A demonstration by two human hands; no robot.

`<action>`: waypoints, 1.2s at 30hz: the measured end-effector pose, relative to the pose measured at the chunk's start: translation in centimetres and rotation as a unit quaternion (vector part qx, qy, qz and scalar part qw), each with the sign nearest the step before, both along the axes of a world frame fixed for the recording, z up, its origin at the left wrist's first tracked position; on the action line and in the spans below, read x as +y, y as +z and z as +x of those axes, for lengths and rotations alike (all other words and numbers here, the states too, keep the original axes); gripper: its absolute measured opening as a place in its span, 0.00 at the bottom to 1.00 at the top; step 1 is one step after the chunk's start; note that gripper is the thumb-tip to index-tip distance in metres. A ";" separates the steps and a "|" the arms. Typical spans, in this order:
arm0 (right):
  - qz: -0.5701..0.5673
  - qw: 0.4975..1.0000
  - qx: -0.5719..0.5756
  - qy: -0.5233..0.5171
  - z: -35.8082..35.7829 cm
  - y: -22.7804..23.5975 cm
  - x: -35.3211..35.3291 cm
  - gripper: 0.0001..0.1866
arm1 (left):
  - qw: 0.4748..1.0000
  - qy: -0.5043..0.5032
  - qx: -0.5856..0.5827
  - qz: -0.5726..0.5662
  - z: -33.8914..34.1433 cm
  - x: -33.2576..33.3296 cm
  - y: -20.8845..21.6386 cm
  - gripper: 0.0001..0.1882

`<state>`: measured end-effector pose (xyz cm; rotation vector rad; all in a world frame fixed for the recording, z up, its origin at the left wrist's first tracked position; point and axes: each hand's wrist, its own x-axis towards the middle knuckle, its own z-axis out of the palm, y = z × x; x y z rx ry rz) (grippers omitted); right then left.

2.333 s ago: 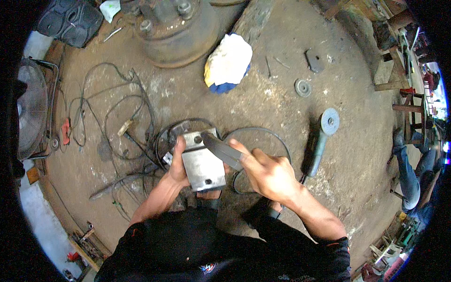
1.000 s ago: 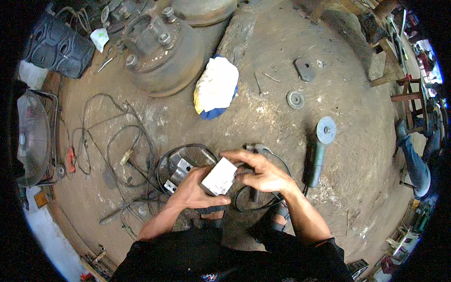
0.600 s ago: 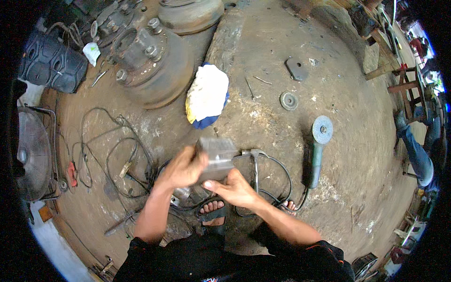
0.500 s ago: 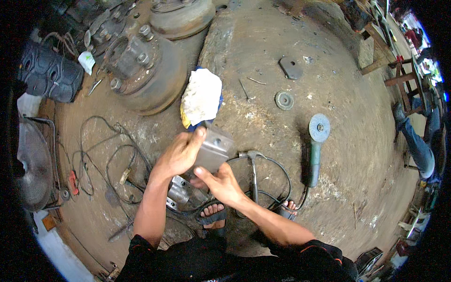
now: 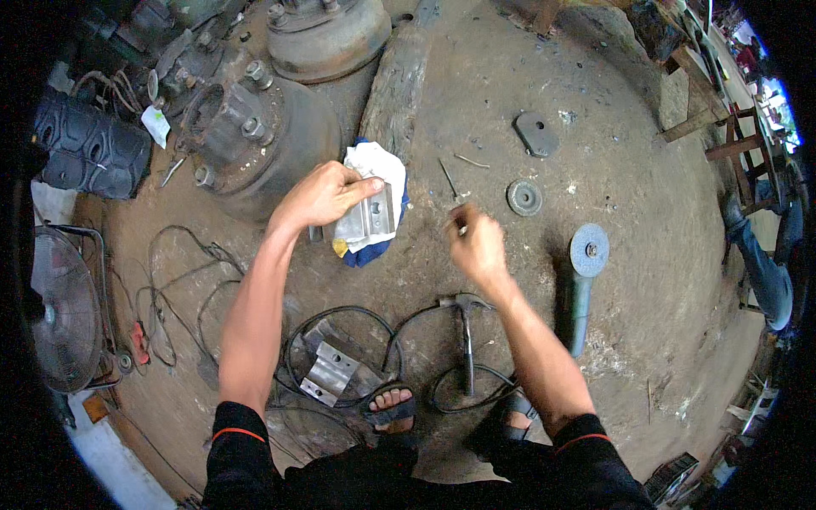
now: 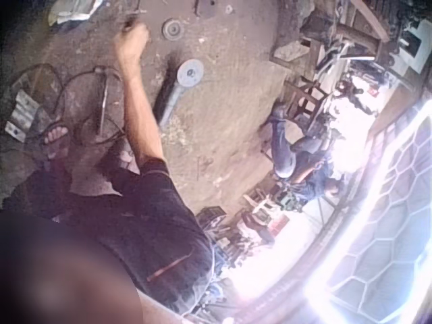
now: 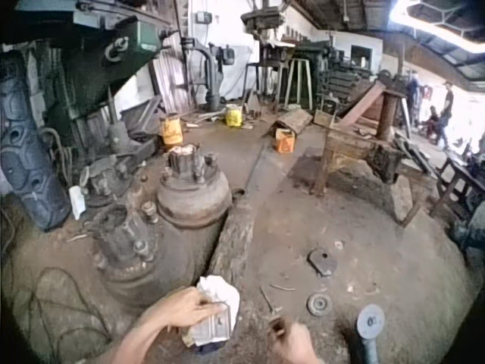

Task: The person wipes a small metal block with a cloth, then uses a hammer to tap it on a wooden plank. They repeat the wiping and tapping on several similar metal blocks, handling them one at a time and placing them on the floor.

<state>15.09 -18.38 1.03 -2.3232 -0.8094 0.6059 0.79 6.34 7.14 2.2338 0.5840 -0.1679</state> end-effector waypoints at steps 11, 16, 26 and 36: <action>-0.180 0.972 -0.124 0.083 6.0 -7.3 5.8 0.15 | 0.994 -0.083 0.064 0.019 4.3 0.3 -2.2 0.37; -0.171 0.974 -0.137 0.062 5.5 -8.5 5.4 0.15 | 0.998 -0.034 0.001 0.046 3.5 -0.5 -2.0 0.31; -0.284 0.947 -0.118 0.099 6.4 -7.4 5.8 0.09 | 0.944 0.153 -0.258 0.141 -1.3 -5.9 -1.6 0.11; 0.091 0.994 -0.020 0.058 -2.1 3.6 -1.1 0.11 | 0.948 0.012 -0.280 0.148 -2.6 -14.5 -1.0 0.21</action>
